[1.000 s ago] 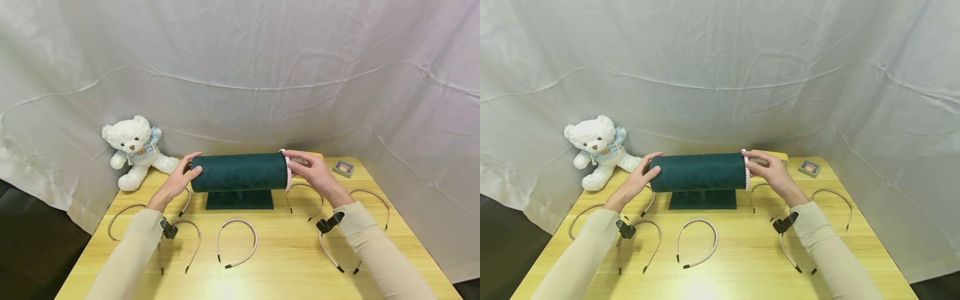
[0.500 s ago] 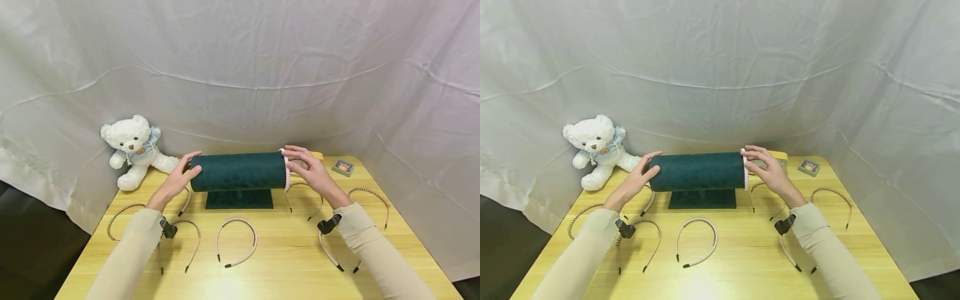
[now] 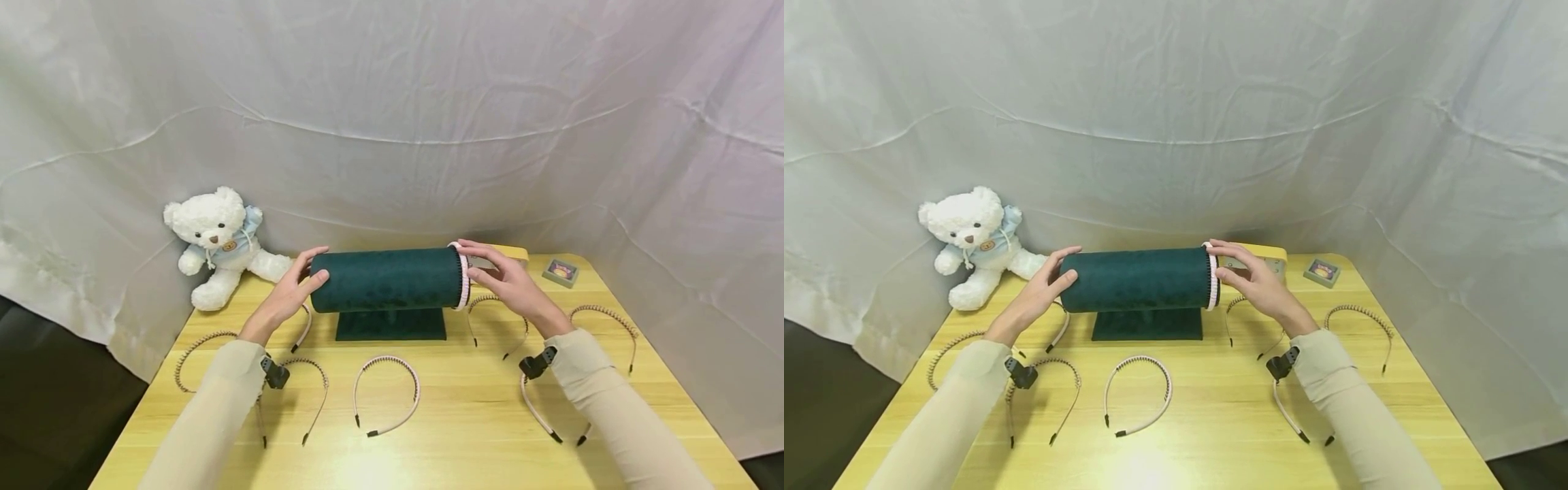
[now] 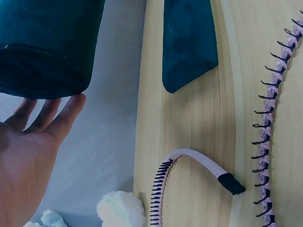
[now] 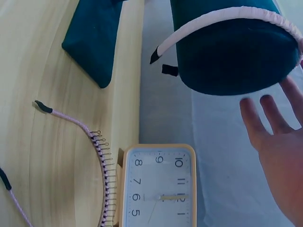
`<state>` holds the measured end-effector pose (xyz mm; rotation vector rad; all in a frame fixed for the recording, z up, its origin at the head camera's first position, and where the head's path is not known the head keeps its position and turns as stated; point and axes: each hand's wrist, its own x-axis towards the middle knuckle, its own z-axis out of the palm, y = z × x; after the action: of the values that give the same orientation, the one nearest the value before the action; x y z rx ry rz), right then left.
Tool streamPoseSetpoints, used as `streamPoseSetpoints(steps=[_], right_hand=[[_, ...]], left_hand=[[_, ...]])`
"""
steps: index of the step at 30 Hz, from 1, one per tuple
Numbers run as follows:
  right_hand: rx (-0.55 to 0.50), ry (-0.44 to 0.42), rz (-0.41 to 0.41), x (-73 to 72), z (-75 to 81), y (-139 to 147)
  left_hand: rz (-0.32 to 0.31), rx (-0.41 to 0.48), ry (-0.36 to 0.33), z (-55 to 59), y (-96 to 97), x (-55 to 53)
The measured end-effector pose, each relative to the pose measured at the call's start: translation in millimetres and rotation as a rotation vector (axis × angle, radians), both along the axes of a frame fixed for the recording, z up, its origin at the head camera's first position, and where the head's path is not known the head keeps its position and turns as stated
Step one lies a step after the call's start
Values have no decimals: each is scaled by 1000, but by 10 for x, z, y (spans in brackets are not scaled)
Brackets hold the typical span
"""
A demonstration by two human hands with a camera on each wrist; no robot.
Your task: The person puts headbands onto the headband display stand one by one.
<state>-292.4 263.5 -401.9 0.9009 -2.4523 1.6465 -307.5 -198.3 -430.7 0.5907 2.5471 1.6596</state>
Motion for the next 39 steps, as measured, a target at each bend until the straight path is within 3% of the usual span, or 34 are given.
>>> streamPoseSetpoints(steps=[16, 28, 39], right_hand=[[38, 60, -10, -85, -27, -207], [125, 114, 13, -114, -14, -334], [211, 181, -25, -97, 39, -342]], left_hand=[[-5, 3, -4, 5, -5, -10], [0, 8, -7, -8, -11, -16], [-2, 5, -8, -7, -13, -15]])
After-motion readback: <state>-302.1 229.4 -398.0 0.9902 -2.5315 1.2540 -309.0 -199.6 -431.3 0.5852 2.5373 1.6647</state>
